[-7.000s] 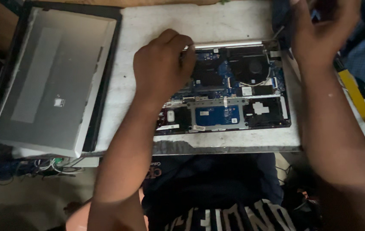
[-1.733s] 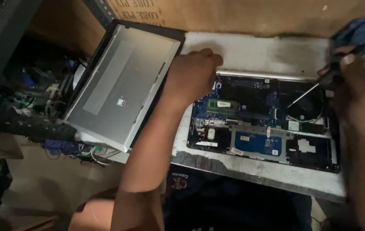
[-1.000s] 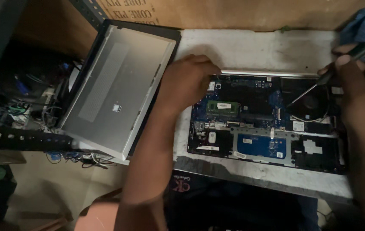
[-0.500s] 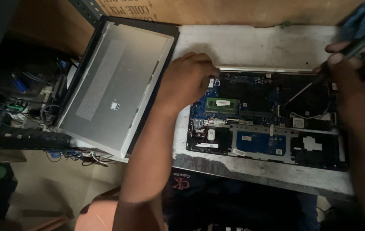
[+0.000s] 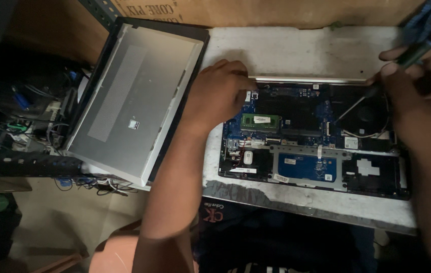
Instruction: The person repairs a disassembled laptop on a workbench. They handle small internal components by hand, use a screwdriver to work on the exposed motherboard, and use tweezers to position parts near the fan and board while the detached screen lid rests beside the chassis.
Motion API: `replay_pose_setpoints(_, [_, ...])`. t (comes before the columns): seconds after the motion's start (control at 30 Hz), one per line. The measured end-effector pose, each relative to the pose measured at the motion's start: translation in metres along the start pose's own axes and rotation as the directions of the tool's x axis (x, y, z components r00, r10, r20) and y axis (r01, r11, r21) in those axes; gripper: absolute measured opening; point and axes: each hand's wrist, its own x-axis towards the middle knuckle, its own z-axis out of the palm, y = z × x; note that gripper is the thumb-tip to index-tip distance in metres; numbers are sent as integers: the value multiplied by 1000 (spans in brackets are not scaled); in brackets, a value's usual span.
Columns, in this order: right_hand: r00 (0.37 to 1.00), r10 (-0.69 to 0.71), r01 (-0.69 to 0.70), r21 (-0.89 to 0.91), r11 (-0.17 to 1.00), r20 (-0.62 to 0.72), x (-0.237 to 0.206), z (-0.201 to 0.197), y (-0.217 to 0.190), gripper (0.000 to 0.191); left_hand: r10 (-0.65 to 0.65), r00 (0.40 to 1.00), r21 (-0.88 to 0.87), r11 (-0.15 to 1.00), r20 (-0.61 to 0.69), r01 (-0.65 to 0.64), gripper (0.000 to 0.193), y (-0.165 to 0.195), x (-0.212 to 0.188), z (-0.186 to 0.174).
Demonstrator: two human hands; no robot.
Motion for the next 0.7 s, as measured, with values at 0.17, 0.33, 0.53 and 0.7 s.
replay_pose_setpoints(0.17, [1000, -29, 29, -35, 999, 8, 0, 1, -6, 52, -20, 1000, 23, 1000, 7, 20, 25, 2, 1, -1])
replay_pose_setpoints(0.33, [999, 32, -32, -9, 999, -9, 0, 1, -8, 51, -37, 999, 5, 999, 1, 37, 23, 4, 0, -3])
replay_pose_setpoints(0.53, [992, 113, -118, -80, 990, -57, 9, 6, -26, 16, -77, 982, 48, 995, -175, 87, 25, 0, -1, -8])
replay_pose_setpoints(0.7, [953, 240, -270, -161, 949, -186, 12, 2, -27, 18, -119, 940, 59, 988, -318, 145, 24, -7, -3, -10])
